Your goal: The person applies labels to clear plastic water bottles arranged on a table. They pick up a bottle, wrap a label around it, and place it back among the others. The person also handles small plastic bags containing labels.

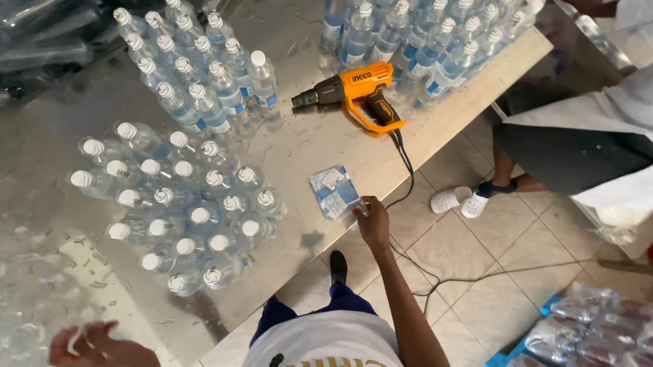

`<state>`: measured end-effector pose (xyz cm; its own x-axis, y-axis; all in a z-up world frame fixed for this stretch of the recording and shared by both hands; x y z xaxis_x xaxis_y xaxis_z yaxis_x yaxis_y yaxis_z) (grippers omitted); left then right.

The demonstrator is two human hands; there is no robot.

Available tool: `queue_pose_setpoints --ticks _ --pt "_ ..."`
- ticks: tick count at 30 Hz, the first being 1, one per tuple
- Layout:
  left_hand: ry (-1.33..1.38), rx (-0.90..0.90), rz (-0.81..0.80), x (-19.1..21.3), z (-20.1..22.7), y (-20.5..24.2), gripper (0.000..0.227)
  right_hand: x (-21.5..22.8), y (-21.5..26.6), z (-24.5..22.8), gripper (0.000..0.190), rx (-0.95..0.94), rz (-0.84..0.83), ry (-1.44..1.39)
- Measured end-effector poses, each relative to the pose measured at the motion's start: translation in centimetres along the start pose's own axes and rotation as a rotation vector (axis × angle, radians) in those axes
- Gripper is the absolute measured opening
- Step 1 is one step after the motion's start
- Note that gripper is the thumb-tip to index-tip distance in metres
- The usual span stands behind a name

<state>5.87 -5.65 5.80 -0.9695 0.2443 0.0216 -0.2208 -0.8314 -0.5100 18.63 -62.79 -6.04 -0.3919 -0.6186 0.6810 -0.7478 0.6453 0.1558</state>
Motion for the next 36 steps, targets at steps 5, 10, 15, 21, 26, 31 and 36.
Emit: queue_pose_setpoints --ticks 5,10,15,21,26,31,36 --pt "0.468 0.359 -0.186 -1.0 3.3 16.0 0.043 1.6 -2.6 -0.2 0.021 0.215 -0.135 -0.332" --pt "0.187 0.978 -0.865 -13.0 7.5 33.3 0.043 4.1 -3.8 -2.9 0.018 0.438 -0.313 -0.289" --pt "0.407 1.620 -1.017 -16.9 8.7 41.8 0.050 9.5 -0.4 -8.0 0.021 0.467 -0.562 -0.305" --pt "0.666 1.760 -0.736 -13.5 11.8 38.1 0.013 12.9 4.6 -10.3 0.031 0.490 -0.509 -0.358" --pt "0.645 1.582 -0.558 -9.2 7.7 34.2 0.017 10.5 7.6 -7.1 0.053 0.263 -0.311 -0.403" --pt "0.706 1.575 -0.463 -3.7 6.7 30.2 0.021 11.1 15.6 -8.6 0.047 0.278 -0.240 -0.472" --pt "0.748 1.564 -0.402 2.6 6.0 26.3 0.020 9.5 22.8 -8.6 0.028 0.386 -0.331 -0.566"
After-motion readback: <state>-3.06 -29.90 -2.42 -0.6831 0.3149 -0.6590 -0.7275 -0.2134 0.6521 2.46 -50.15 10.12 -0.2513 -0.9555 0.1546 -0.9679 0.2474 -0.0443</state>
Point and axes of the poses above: each hand's wrist, its own y-axis away from the middle knuckle, its own x-axis out of the back of the hand, z = x × y, the point moved 7 cm from there along -y, towards the middle knuckle, and after that the axes turned 15 degrees about z, right-handed, at the moved point
